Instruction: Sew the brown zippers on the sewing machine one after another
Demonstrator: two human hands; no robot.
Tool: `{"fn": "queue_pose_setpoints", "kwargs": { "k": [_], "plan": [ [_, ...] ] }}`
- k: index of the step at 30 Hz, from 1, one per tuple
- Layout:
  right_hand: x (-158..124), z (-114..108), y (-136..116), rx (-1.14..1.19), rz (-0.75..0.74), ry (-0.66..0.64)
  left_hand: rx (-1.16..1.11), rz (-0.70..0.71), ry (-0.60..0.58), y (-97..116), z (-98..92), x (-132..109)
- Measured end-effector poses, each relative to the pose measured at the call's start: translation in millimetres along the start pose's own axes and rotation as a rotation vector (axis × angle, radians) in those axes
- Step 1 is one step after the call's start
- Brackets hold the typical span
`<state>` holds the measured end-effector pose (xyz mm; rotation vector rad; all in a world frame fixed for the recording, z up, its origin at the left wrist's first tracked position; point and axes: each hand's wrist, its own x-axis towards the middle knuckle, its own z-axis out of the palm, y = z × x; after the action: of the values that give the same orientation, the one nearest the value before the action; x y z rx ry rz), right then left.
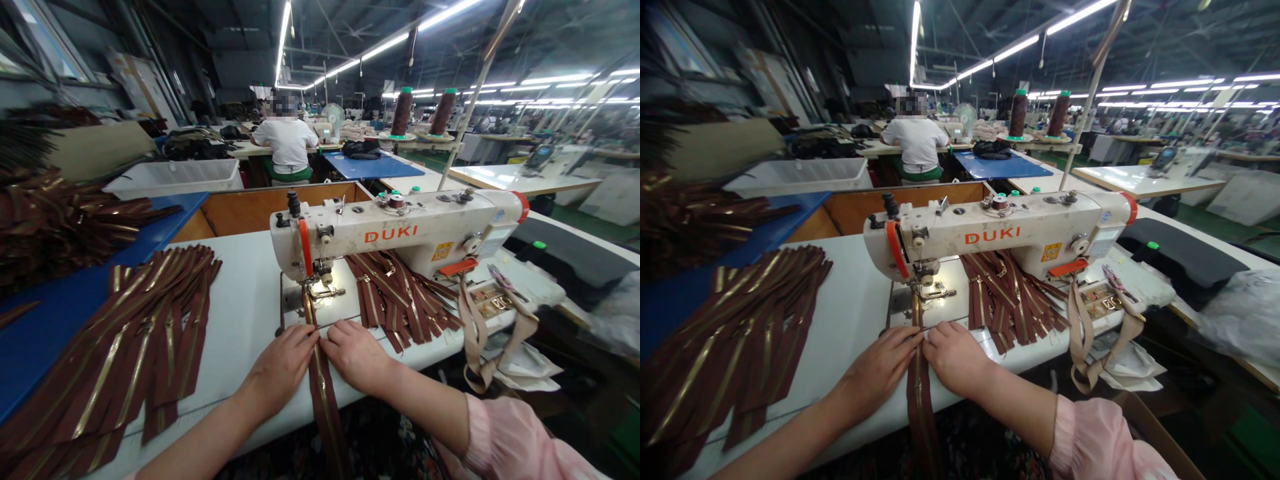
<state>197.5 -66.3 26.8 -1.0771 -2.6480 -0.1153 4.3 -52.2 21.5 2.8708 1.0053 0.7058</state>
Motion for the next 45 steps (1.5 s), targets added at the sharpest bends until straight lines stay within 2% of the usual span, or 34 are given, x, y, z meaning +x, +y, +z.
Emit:
{"fn": "queue_pose_setpoints", "kwargs": {
  "k": [7,18,22,29,37,45],
  "plan": [
    [-5,-1,-1,0.033,0.032,-0.007,0.045,-0.044,-0.015,-1,0.8,-3],
    [-2,-6,0,0.046,0.04,-0.016,0.166,0.07,-0.111,-3,-3.1,-1],
    [-2,-6,2,0.051,0.031,-0.02,0.174,0.07,-0.13,-3,-3.2,-1],
    [2,-7,7,0.054,0.019,-0.047,0.109,0.022,-0.12,-9,-0.5,0],
    [25,2,22,0.001,0.021,-0.03,0.154,-0.011,-0.11,-30,8.8,13],
    [47,11,32,-0.009,0.074,0.025,0.17,-0.086,0.028,-35,17.3,14]
  ]
}}
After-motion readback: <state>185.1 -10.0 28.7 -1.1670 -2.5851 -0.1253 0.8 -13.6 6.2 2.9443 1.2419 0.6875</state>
